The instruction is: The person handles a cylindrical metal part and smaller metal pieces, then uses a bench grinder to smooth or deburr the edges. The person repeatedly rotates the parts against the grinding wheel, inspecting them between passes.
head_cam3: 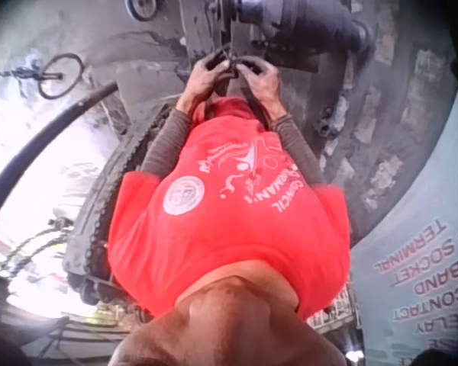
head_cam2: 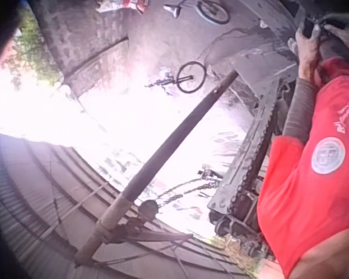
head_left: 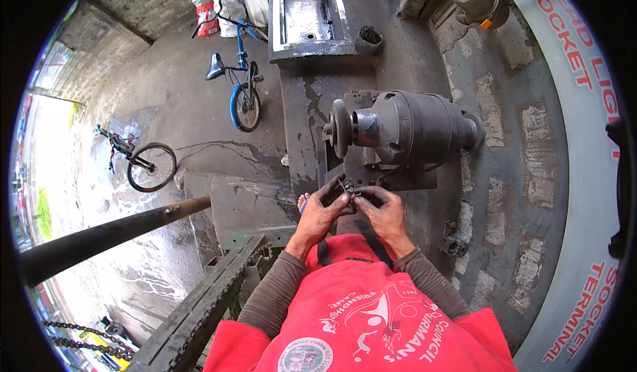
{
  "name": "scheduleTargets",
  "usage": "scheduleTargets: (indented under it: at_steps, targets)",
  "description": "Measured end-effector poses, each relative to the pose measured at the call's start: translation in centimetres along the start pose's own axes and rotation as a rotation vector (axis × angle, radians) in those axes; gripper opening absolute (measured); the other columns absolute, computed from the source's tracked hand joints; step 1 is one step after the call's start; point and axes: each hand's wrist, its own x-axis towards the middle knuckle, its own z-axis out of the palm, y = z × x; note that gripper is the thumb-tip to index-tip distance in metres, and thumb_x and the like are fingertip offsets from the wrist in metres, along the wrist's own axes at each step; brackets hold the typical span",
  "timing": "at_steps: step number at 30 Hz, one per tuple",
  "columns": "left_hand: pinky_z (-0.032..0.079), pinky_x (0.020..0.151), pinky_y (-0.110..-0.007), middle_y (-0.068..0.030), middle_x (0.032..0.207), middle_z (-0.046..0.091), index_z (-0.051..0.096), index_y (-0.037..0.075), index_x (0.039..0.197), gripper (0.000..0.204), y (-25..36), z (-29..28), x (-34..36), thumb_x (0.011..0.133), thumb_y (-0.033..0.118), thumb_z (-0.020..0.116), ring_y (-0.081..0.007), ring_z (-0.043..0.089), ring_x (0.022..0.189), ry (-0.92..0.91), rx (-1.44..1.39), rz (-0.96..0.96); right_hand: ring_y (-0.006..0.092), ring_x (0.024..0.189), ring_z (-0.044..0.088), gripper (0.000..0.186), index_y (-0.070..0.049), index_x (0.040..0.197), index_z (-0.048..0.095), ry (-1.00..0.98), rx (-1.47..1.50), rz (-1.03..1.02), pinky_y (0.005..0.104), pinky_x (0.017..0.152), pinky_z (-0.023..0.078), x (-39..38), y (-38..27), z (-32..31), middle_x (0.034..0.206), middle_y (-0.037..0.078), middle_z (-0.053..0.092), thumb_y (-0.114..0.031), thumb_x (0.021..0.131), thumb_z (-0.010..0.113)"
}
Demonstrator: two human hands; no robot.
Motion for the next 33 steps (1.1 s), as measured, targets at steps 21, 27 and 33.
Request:
scheduleTargets:
  at_steps: [21,27,33]
  targets:
    - [0.054,0.084,-0.028,-0.0073,0.119,0.069,0.060,-0.002,0.136,0.049,0.4,-0.9,5.0,0.096,0.023,0.073,-0.0125,0.065,0.099,0.080,-0.106,0.085,0.0187,0.076,0.068,0.026,0.004,0.106,0.073,0.188,-0.236,-0.037,0.0346,0.073,0.053,4.6,-1.9,3.6,0.088,0.015,0.075,-0.019,0.093,0.071]
    - [0.057,0.084,-0.030,-0.0075,0.117,0.069,0.062,-0.002,0.132,0.040,-0.5,-0.5,5.5,0.100,0.022,0.068,-0.0153,0.067,0.099,0.025,-0.330,0.026,0.0216,0.080,0.071,0.027,0.003,0.105,0.074,0.237,-0.309,-0.081,0.0344,0.074,0.053,4.9,-2.2,3.4,0.089,0.016,0.075,-0.020,0.091,0.072]
    - [0.057,0.084,-0.030,-0.0083,0.115,0.069,0.063,-0.003,0.128,0.038,-0.4,-0.2,5.3,0.100,0.021,0.068,-0.0156,0.067,0.099,0.032,-0.327,0.085,0.0219,0.079,0.072,0.026,0.001,0.104,0.075,0.234,-0.389,-0.070,0.0343,0.073,0.053,5.0,-2.7,3.3,0.086,0.014,0.075,-0.020,0.090,0.073]
